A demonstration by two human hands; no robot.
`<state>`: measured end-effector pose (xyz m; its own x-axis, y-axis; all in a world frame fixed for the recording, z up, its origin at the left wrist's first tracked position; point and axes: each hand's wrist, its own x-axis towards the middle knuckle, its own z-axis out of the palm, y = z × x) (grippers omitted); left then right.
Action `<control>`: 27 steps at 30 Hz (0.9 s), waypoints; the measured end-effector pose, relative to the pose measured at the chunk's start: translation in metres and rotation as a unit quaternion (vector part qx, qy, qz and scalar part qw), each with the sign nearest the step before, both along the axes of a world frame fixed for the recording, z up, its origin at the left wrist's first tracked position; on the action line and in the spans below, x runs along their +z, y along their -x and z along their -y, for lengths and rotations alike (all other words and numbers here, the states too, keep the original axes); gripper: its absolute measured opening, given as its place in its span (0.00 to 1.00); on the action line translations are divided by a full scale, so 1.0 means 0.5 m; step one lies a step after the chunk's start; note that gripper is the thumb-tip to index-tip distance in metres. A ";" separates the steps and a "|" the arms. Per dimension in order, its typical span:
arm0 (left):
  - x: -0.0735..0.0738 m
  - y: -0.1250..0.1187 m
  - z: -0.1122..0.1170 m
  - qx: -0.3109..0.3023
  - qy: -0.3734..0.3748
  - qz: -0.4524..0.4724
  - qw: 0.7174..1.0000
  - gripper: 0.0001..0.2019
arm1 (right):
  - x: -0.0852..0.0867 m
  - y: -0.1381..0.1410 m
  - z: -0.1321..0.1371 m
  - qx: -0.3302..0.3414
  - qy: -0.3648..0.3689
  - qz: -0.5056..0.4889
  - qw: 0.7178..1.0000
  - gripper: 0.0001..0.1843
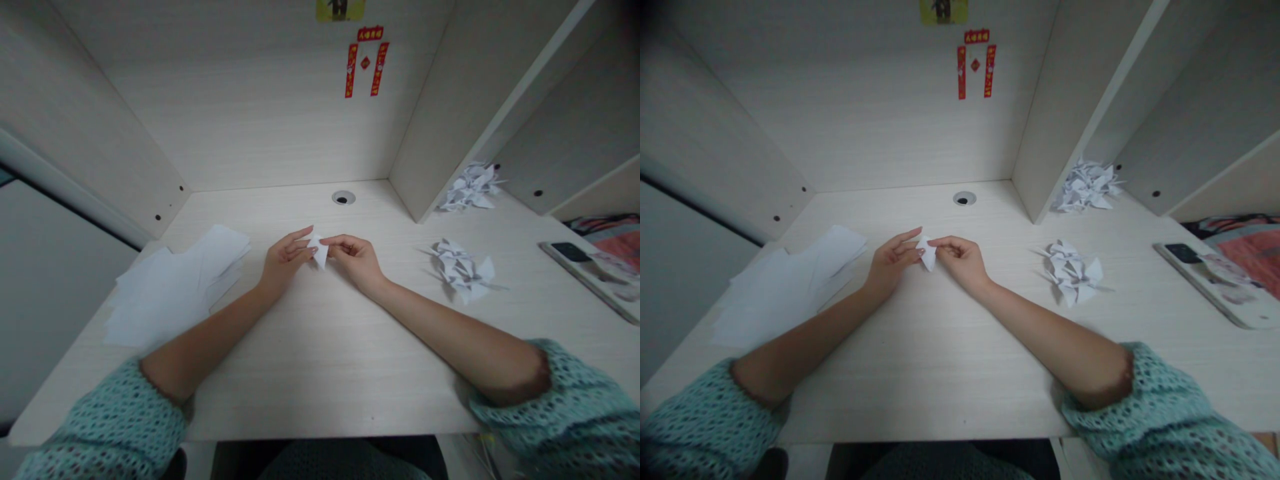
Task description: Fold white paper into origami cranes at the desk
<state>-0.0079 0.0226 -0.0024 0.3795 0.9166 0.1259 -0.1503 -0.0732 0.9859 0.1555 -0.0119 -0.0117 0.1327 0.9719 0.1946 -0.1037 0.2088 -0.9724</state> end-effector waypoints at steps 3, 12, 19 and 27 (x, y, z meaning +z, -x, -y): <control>-0.001 0.000 0.000 0.016 -0.004 0.003 1.000 0.30 | 0.010 0.002 0.002 0.011 -0.005 -0.028 1.000 0.14; 0.006 -0.003 0.006 0.067 -0.018 -0.004 0.998 0.28 | 0.006 0.011 0.004 0.030 0.081 0.028 0.996 0.19; 0.008 -0.005 0.003 0.059 -0.007 -0.030 0.998 0.27 | -0.004 0.009 0.003 0.033 0.067 0.064 0.995 0.18; 0.006 -0.004 -0.001 0.097 0.009 -0.064 0.993 0.16 | -0.013 0.008 0.000 0.055 0.050 0.077 0.994 0.18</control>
<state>-0.0057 0.0234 0.0007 0.2083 0.9755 0.0714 -0.0076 -0.0714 0.9974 0.1516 -0.0120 -0.0180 -0.0001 0.9943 0.1068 0.0308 0.1067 -0.9938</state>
